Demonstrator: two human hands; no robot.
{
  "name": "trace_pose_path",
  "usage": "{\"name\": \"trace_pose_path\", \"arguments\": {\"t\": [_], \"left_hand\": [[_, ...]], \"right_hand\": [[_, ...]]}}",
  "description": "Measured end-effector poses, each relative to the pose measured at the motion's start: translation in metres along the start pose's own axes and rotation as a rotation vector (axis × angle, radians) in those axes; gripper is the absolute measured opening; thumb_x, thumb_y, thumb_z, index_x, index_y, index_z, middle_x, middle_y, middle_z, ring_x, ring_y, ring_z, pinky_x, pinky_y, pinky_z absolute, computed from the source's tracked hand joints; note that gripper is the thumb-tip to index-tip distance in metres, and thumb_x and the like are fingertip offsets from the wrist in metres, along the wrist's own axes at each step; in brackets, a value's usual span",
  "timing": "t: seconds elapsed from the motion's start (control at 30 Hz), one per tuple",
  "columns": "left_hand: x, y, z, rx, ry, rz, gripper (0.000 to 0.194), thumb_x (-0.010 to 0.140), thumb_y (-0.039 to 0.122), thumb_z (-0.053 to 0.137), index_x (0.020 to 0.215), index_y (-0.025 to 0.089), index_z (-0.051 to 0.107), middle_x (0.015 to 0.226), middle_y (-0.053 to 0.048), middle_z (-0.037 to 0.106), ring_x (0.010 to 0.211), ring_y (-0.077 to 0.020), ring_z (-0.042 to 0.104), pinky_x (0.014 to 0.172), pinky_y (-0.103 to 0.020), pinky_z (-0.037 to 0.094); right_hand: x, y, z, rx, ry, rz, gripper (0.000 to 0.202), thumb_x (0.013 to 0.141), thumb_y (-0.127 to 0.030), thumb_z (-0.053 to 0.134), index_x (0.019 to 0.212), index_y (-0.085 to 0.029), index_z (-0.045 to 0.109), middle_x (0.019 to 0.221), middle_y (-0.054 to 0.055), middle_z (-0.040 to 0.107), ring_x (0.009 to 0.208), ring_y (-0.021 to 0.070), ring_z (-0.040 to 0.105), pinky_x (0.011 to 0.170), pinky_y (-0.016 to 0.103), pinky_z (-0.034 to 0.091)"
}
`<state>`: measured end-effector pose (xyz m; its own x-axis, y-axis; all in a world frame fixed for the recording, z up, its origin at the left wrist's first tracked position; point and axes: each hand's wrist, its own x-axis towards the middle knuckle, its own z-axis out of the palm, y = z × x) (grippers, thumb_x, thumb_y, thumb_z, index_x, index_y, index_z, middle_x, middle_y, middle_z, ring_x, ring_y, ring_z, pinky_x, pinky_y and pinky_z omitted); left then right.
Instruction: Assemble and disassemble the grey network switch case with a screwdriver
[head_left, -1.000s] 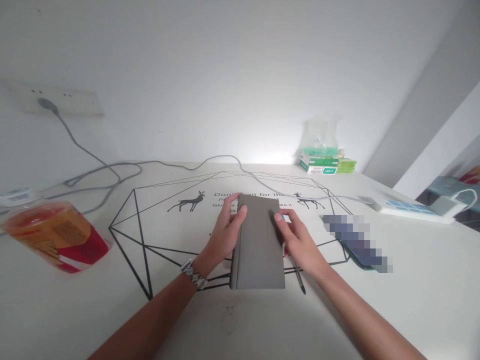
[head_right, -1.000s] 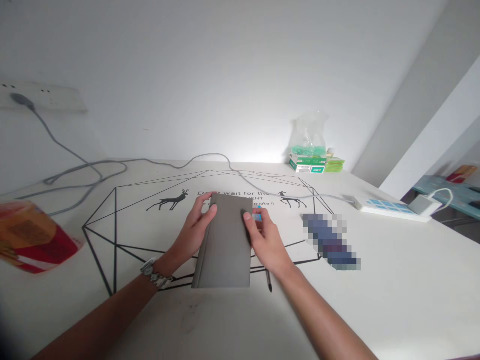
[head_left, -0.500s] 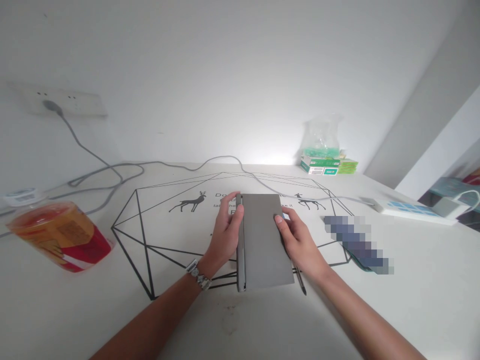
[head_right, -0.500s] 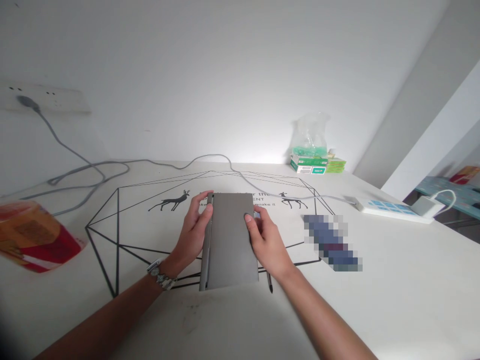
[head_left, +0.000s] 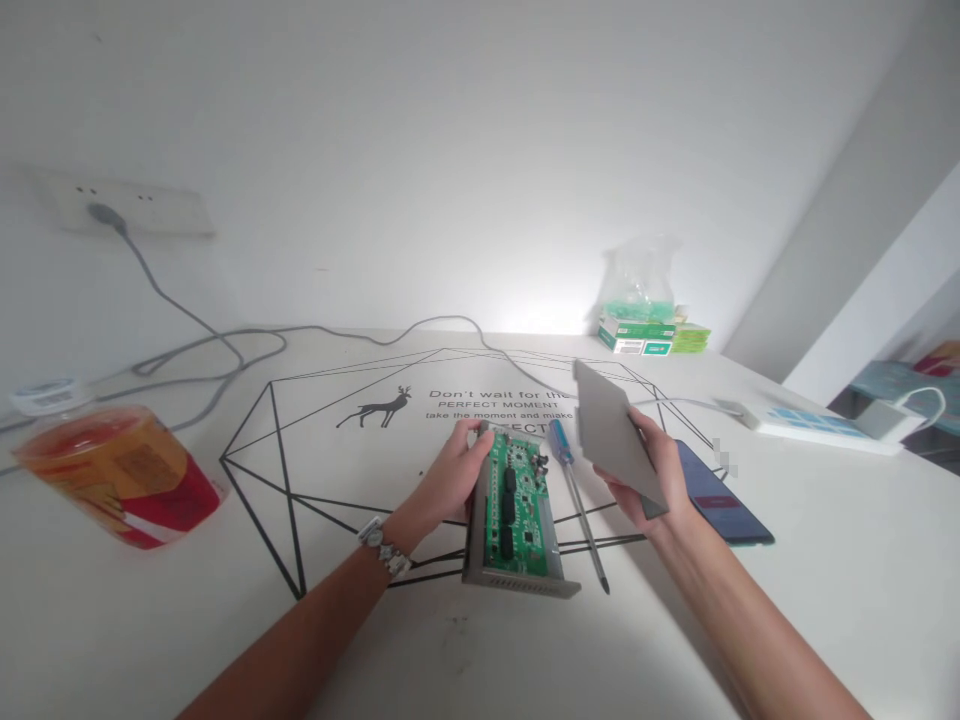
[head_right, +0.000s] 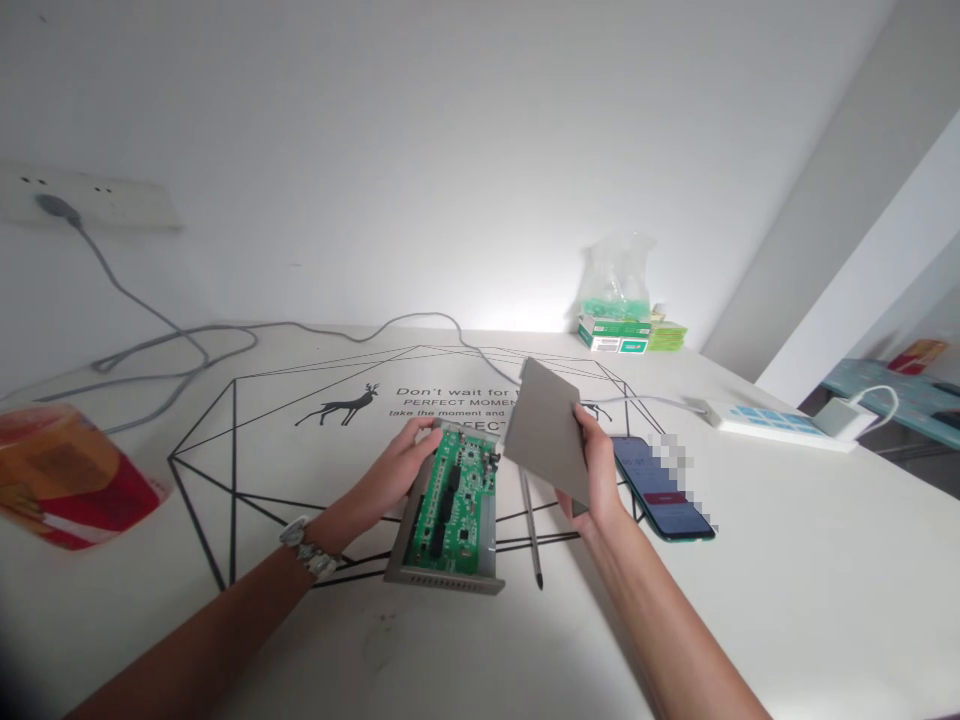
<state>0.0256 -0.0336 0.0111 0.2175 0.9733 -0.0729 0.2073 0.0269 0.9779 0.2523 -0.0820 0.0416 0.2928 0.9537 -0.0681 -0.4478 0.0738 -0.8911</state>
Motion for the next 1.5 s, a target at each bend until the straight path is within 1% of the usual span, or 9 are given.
{"name": "trace_pose_path", "arguments": {"t": [0.13, 0.27, 0.37, 0.5, 0.67, 0.97, 1.23, 1.37, 1.5], "left_hand": [[0.001, -0.012, 0.007, 0.132, -0.054, 0.012, 0.045, 0.095, 0.057, 0.048, 0.122, 0.022, 0.047, 0.070, 0.003, 0.059, 0.060, -0.0181, 0.059, 0.058, -0.027, 0.044], [0.001, -0.012, 0.005, 0.287, -0.085, 0.024, 0.044, 0.099, 0.055, 0.040, 0.127, 0.022, 0.043, 0.065, 0.006, 0.051, 0.055, -0.0177, 0.053, 0.054, -0.027, 0.038], [-0.004, -0.004, 0.003, 0.417, -0.098, 0.022, 0.043, 0.099, 0.050, 0.039, 0.130, 0.020, 0.042, 0.063, 0.005, 0.052, 0.055, -0.0201, 0.055, 0.055, -0.028, 0.038], [-0.013, 0.008, 0.002, 0.594, -0.126, 0.045, 0.047, 0.096, 0.038, 0.045, 0.137, 0.016, 0.038, 0.075, -0.004, 0.066, 0.064, -0.0250, 0.064, 0.058, -0.031, 0.039], [-0.017, 0.013, 0.000, 0.914, -0.112, 0.067, 0.056, 0.095, 0.028, 0.043, 0.146, 0.010, 0.030, 0.088, -0.013, 0.073, 0.077, -0.0312, 0.070, 0.059, -0.032, 0.036], [-0.013, 0.006, -0.004, 1.059, -0.128, 0.157, 0.039, 0.091, 0.027, 0.047, 0.127, 0.014, 0.048, 0.091, -0.013, 0.075, 0.080, -0.0311, 0.072, 0.057, -0.033, 0.036], [-0.016, 0.009, -0.005, 0.960, -0.125, 0.155, 0.041, 0.090, 0.026, 0.047, 0.129, 0.014, 0.048, 0.091, -0.014, 0.073, 0.078, -0.0319, 0.071, 0.057, -0.031, 0.038], [-0.019, 0.011, -0.006, 0.817, -0.120, 0.123, 0.038, 0.088, 0.026, 0.051, 0.125, 0.017, 0.049, 0.077, -0.007, 0.069, 0.053, -0.0226, 0.063, 0.051, -0.028, 0.037], [-0.018, 0.009, -0.007, 0.748, -0.158, 0.080, 0.046, 0.088, 0.029, 0.051, 0.132, 0.015, 0.044, 0.070, -0.003, 0.065, 0.039, -0.0184, 0.054, 0.044, -0.027, 0.035]], "right_hand": [[-0.001, 0.000, -0.002, -0.154, 0.069, 0.013, 0.022, 0.083, -0.044, 0.058, 0.082, -0.022, 0.062, 0.055, 0.002, 0.061, 0.051, 0.0237, 0.061, 0.044, 0.033, 0.045], [-0.004, -0.005, 0.004, -0.184, 0.060, -0.250, 0.019, 0.076, -0.032, 0.057, 0.094, -0.024, 0.060, 0.069, -0.001, 0.065, 0.061, 0.0210, 0.063, 0.054, 0.031, 0.048], [-0.003, -0.015, 0.017, -0.390, -0.158, -0.396, 0.045, 0.073, -0.023, 0.057, 0.118, -0.025, 0.059, 0.074, -0.002, 0.065, 0.066, 0.0186, 0.060, 0.063, 0.030, 0.047], [0.014, -0.026, 0.044, -0.967, -0.487, -0.566, 0.051, 0.082, -0.020, 0.057, 0.133, -0.022, 0.059, 0.082, 0.002, 0.065, 0.071, 0.0186, 0.055, 0.068, 0.033, 0.043], [0.048, -0.015, 0.081, -1.412, -0.626, -0.666, 0.043, 0.081, -0.010, 0.056, 0.121, -0.022, 0.070, 0.077, 0.002, 0.065, 0.067, 0.0172, 0.052, 0.063, 0.030, 0.035], [0.075, 0.039, 0.089, -1.430, -0.793, -0.544, 0.031, 0.078, -0.006, 0.058, 0.096, -0.023, 0.077, 0.082, 0.001, 0.070, 0.075, 0.0172, 0.060, 0.067, 0.026, 0.038], [0.069, 0.038, 0.071, -1.383, -0.747, -0.454, 0.021, 0.086, -0.012, 0.059, 0.101, -0.017, 0.073, 0.088, 0.005, 0.072, 0.078, 0.0172, 0.063, 0.074, 0.027, 0.044], [0.056, 0.023, 0.059, -1.478, -0.466, -0.495, 0.009, 0.087, -0.020, 0.061, 0.091, -0.018, 0.069, 0.091, 0.007, 0.071, 0.082, 0.0199, 0.063, 0.072, 0.029, 0.043], [0.044, 0.013, 0.039, -1.646, -0.188, -0.282, 0.015, 0.087, -0.030, 0.061, 0.075, -0.021, 0.062, 0.077, 0.008, 0.068, 0.076, 0.0235, 0.064, 0.062, 0.031, 0.040]]}}
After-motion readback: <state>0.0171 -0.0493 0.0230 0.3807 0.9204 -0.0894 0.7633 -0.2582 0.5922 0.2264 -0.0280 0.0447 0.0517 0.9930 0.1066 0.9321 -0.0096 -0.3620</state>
